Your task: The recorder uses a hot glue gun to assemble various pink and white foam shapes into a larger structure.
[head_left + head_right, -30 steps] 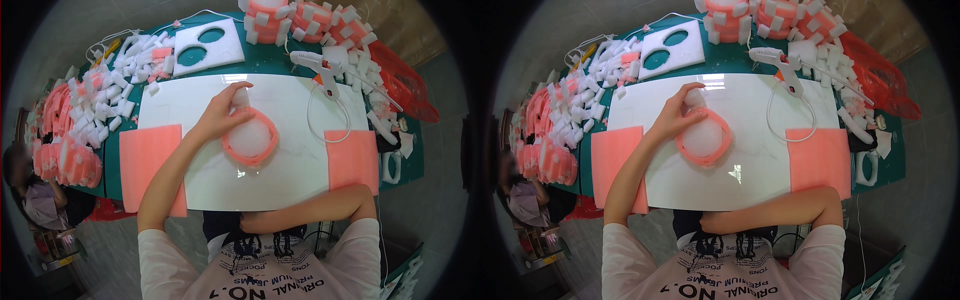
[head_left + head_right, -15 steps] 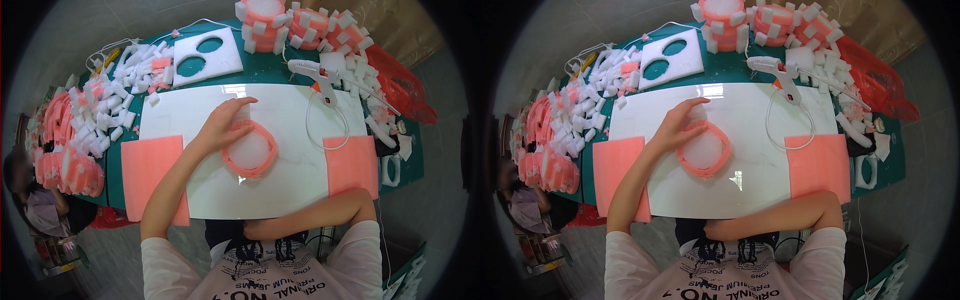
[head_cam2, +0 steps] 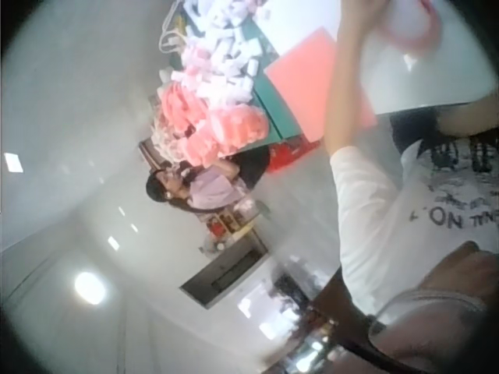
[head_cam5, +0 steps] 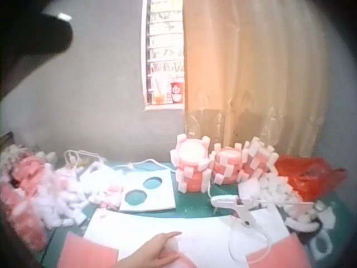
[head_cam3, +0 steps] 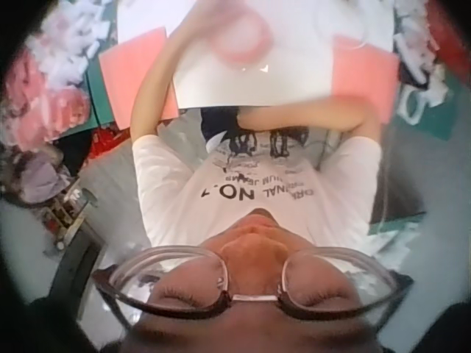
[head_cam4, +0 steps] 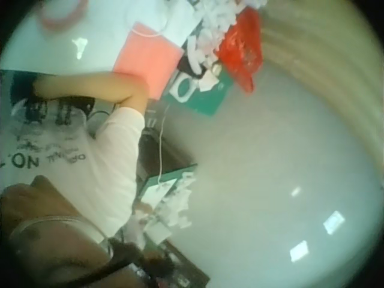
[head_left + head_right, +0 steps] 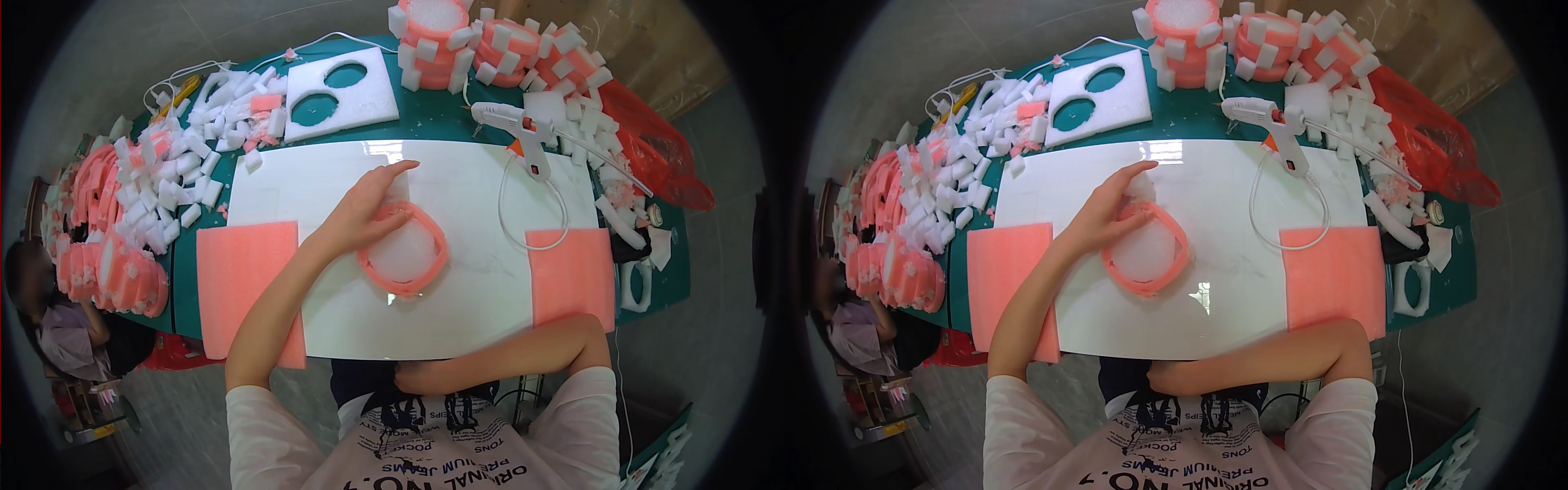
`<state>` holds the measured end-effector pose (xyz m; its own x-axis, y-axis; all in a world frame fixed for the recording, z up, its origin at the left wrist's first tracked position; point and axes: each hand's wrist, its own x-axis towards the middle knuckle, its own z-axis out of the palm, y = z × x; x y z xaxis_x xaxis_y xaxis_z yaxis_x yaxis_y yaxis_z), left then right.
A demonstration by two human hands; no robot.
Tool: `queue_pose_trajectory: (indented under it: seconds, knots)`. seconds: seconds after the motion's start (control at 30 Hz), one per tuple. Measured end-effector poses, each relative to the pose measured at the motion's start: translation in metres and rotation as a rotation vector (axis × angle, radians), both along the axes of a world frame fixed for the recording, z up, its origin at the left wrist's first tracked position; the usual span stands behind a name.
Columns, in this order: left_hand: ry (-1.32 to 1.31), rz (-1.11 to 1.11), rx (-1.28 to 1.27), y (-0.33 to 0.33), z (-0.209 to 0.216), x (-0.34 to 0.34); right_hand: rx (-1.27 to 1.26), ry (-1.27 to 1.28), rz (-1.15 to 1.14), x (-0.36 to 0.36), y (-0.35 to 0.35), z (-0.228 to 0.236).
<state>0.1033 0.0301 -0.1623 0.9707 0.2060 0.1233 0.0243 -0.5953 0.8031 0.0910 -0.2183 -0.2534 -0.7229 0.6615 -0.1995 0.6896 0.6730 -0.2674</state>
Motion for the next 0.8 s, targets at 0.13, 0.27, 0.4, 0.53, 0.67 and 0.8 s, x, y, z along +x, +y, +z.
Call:
queue_pose_trajectory:
  seconds: [0.13, 0.27, 0.4, 0.53, 0.67, 0.8]
  knots:
    - [0.05, 0.001, -0.002, -0.003, 0.005, 0.002, 0.026, -0.006, -0.04, -0.001, -0.004, -0.002]
    - [0.05, 0.001, 0.008, -0.002, 0.003, 0.001, -0.038, -0.131, 0.003, -0.001, 0.003, 0.018]
    - [0.032, 0.006, -0.015, -0.002, 0.001, 0.001, -0.062, -0.08, 0.005, -0.002, 0.0, 0.004]
    - [0.025, -0.007, -0.072, -0.001, -0.001, 0.001, 0.045, 0.025, -0.019, -0.004, -0.004, -0.006]
    - [0.024, 0.002, -0.074, -0.001, 0.001, 0.0, 0.037, 0.044, -0.023, -0.003, -0.003, -0.003]
    - [0.031, 0.006, -0.092, -0.001, 0.001, 0.0, 0.042, 0.04, -0.03, -0.004, -0.003, -0.004]
